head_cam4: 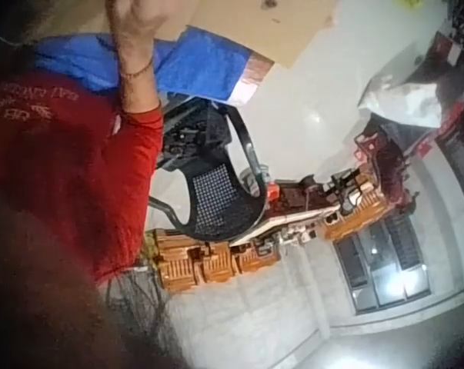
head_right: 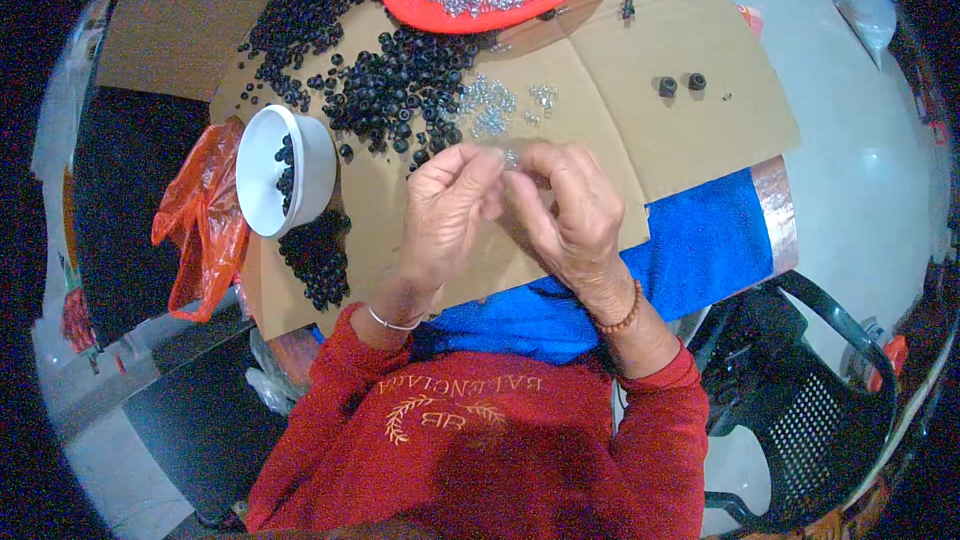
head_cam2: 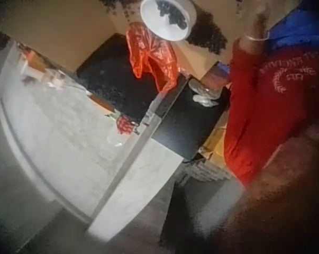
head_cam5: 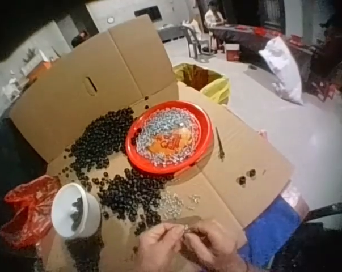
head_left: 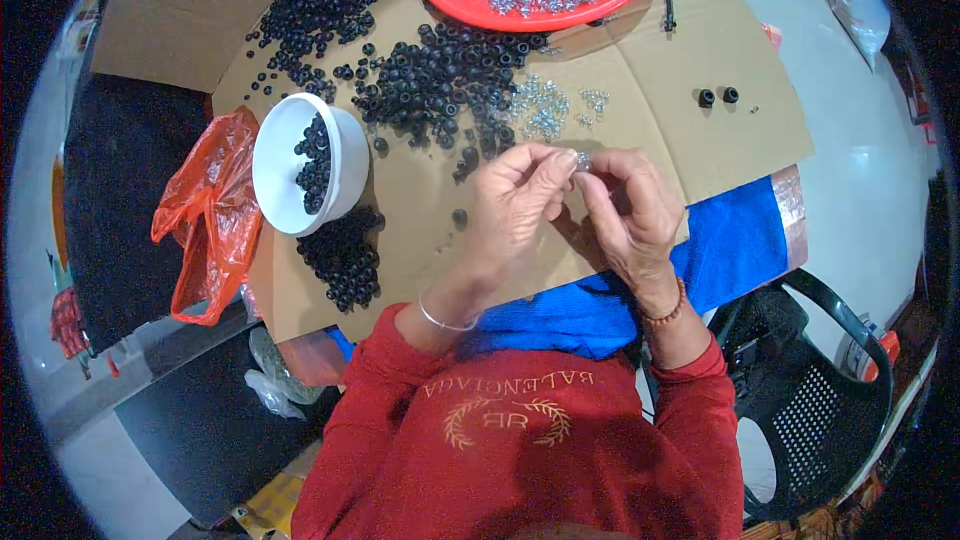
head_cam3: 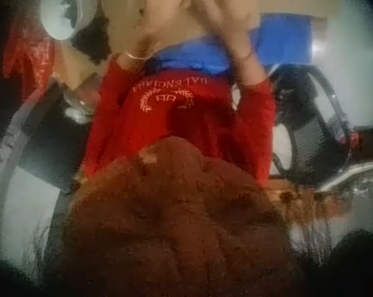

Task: The person sorts small black plastic components by hand at a workbench, inspecting them one by one.

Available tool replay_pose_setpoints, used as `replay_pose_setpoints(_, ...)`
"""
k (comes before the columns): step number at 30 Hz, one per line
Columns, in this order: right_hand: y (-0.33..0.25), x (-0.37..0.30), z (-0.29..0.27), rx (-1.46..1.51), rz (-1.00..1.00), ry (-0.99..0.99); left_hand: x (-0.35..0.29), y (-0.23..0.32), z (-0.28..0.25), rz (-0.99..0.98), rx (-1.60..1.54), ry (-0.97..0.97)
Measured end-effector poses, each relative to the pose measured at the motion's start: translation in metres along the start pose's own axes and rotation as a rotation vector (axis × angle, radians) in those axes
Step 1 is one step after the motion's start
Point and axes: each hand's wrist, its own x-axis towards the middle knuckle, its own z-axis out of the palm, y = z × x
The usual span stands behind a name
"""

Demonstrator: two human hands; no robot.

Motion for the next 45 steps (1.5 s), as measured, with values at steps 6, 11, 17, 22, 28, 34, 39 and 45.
replay_pose_setpoints(6,0.007,0.003,0.001,-0.086,-0.181,0.020,0.003,0.010,-0.006,-0.211,-0.187,-0.081)
replay_pose_setpoints(11,0.010,0.000,0.000,-0.153,-0.188,-0.012,-0.002,0.012,0.001,-0.061,0.067,-0.059)
replay_pose_setpoints(17,0.001,-0.006,-0.007,0.166,0.254,-0.116,0.001,-0.004,0.003,0.507,0.493,0.070)
replay_pose_setpoints(22,-0.003,-0.003,-0.010,0.587,0.605,-0.169,-0.003,-0.001,0.007,0.317,0.368,0.057)
replay_pose_setpoints(28,0.000,-0.002,-0.012,0.681,0.713,-0.223,0.003,-0.007,0.002,0.460,0.402,-0.003)
replay_pose_setpoints(34,0.010,-0.005,-0.010,1.125,0.839,-0.227,0.000,-0.001,0.004,0.294,0.254,-0.050)
replay_pose_setpoints(39,0.007,-0.004,-0.008,1.027,0.794,-0.233,0.000,0.000,-0.003,0.214,0.191,-0.074)
replay_pose_setpoints(45,0.007,-0.011,-0.007,0.362,0.412,-0.207,0.001,0.008,-0.002,0.164,0.155,-0.092)
